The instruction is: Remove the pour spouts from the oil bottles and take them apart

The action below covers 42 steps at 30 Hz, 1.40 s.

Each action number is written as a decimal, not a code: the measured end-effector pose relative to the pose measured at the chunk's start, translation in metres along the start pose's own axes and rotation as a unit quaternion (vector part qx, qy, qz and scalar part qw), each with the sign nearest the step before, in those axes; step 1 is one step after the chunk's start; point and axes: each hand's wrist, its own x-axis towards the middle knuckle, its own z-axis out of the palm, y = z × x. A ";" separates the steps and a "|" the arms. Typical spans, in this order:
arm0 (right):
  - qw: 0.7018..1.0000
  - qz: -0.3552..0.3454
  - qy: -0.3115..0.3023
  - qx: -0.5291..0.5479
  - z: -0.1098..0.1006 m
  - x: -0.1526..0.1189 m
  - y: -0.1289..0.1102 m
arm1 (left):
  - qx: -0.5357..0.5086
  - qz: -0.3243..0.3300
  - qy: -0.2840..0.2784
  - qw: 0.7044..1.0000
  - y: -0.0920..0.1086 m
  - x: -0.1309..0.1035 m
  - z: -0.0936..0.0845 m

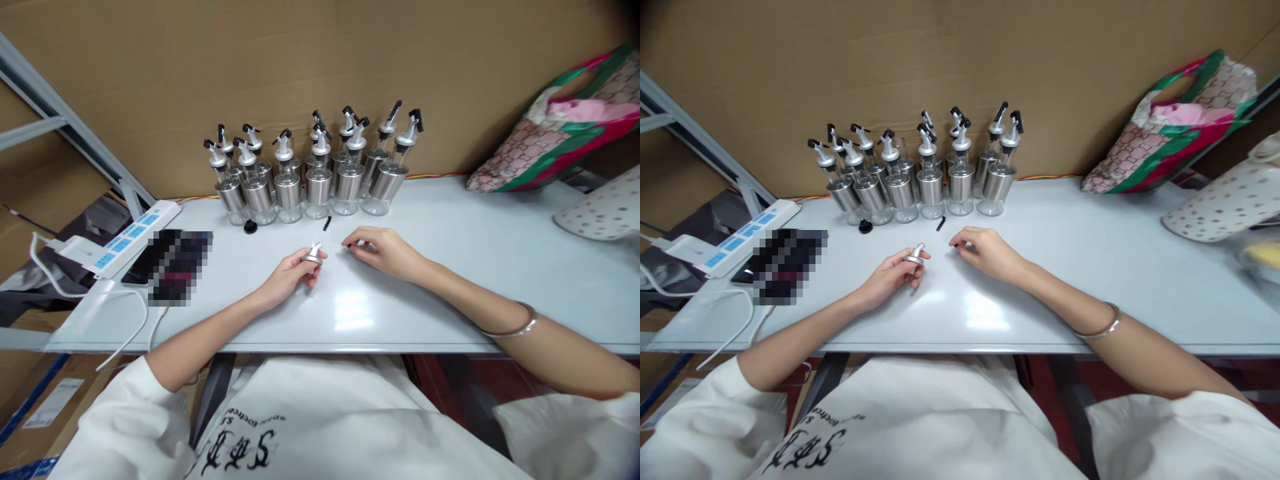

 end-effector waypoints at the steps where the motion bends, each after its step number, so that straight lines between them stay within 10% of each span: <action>1: 1.000 -0.010 0.007 0.002 0.000 0.000 -0.002 | 0.006 0.005 -0.008 1.000 0.000 0.000 0.000; 42: 0.931 0.051 0.105 0.345 0.007 -0.005 -0.040 | 0.078 0.047 -0.047 0.995 -0.001 -0.002 -0.001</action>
